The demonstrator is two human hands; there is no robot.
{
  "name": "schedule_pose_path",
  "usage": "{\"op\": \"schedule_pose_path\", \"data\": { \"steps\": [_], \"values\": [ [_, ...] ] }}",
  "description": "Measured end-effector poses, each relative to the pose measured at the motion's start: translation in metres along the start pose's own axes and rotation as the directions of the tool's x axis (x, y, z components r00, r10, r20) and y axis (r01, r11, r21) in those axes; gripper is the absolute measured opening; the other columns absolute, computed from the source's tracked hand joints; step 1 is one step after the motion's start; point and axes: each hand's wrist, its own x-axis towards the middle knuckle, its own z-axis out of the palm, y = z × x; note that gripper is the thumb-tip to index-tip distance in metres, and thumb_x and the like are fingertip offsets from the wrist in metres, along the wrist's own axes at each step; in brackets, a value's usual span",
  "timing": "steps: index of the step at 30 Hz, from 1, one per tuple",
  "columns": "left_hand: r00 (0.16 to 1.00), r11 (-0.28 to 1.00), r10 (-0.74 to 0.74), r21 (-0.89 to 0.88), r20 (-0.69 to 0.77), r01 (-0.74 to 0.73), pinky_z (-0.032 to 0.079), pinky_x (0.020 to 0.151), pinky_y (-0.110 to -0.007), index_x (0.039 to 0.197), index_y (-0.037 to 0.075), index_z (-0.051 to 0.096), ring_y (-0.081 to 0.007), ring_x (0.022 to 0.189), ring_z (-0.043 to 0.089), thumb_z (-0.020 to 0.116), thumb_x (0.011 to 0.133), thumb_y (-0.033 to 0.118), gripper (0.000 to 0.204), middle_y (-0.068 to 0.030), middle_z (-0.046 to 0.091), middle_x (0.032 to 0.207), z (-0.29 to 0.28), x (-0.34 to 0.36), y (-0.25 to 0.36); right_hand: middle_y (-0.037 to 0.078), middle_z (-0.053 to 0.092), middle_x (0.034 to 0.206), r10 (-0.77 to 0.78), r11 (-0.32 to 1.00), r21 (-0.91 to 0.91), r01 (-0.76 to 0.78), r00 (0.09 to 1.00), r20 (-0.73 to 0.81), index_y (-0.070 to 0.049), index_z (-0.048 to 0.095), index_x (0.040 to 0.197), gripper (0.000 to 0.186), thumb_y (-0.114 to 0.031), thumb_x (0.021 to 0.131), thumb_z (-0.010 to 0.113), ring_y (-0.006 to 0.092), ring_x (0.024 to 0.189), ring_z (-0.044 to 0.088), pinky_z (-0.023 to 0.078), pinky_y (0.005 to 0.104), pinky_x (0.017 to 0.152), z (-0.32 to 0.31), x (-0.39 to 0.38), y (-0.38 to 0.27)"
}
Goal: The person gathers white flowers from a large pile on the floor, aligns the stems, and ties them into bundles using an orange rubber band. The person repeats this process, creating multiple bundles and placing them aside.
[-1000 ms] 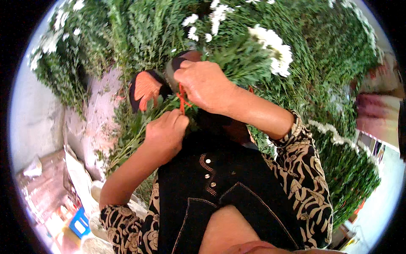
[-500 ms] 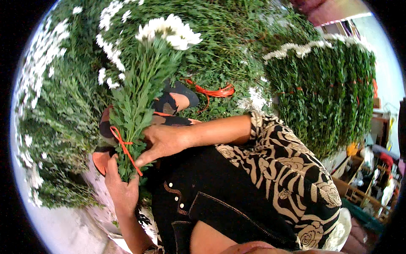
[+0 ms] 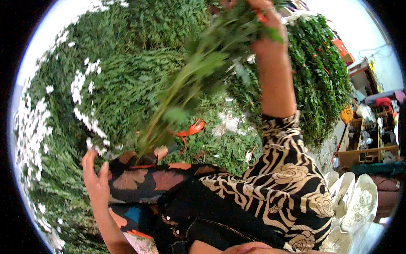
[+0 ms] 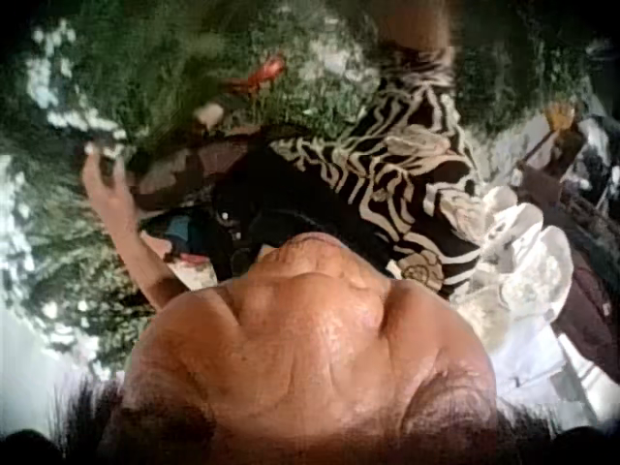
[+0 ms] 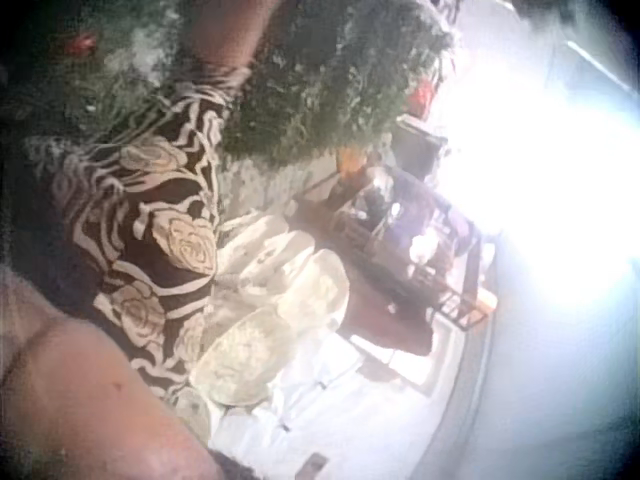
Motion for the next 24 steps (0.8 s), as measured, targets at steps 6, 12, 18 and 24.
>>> {"op": "schedule_pose_path", "data": {
  "steps": [6, 12, 18, 24],
  "values": [
    [0.886, 0.886, -0.403, -0.146, 0.229, 0.441, 0.046, 0.093, -0.043, 0.112, -0.003, 0.064, -0.0335, 0.1, 0.062, 0.055, 0.099, 0.037, 0.043, -0.0147, 0.067, 0.111, 0.037, -0.004, -0.165, 0.008, 0.072, 0.097, -0.28, 0.387, -0.912, 0.133, 0.96, 0.021, -0.002, 0.069, 0.111, 0.044, -0.038, 0.087, 0.076, 0.0174, 0.09, 0.068, 0.054, 0.035, 0.08, -0.135, 0.031, -0.131],
    [0.63, 0.309, -0.614, -0.59, 0.476, 0.746, 0.05, 0.088, -0.045, 0.115, 0.002, 0.067, -0.0298, 0.101, 0.065, 0.044, 0.102, 0.041, 0.047, -0.0106, 0.069, 0.112, 0.058, -0.041, -0.267, 0.013, 0.069, 0.094, -0.288, -0.31, -0.949, 0.049, 0.947, 0.143, -0.011, 0.053, 0.125, 0.056, -0.036, 0.082, 0.08, 0.0368, 0.087, 0.069, 0.054, 0.0457, 0.072, -0.222, -0.039, -0.086],
    [0.409, 0.268, -0.822, -0.364, 0.397, 0.892, 0.051, 0.081, -0.044, 0.108, 0.004, 0.062, -0.0303, 0.098, 0.062, 0.043, 0.099, 0.034, 0.037, -0.0124, 0.065, 0.109, 0.014, -0.063, -0.345, 0.013, 0.067, 0.115, -0.319, -0.614, -0.786, -0.069, 0.933, 0.168, -0.017, 0.052, 0.138, 0.061, -0.023, 0.082, 0.077, 0.0348, 0.098, 0.068, 0.056, 0.0464, 0.074, -0.306, -0.015, -0.136],
    [0.545, 0.615, -0.512, 0.726, 0.664, -0.307, 0.043, 0.06, -0.041, 0.074, 0.003, 0.054, -0.0305, 0.065, 0.053, 0.061, 0.086, 0.022, 0.024, -0.0149, 0.056, 0.069, 0.008, 0.032, -0.201, 0.015, 0.043, 0.151, -0.53, -0.81, -0.321, -0.49, 0.847, 0.043, -0.027, 0.024, 0.157, 0.081, -0.063, 0.092, 0.057, 0.0395, 0.133, 0.047, 0.04, 0.0647, 0.101, -0.407, 0.168, -0.273]
  ]
}}
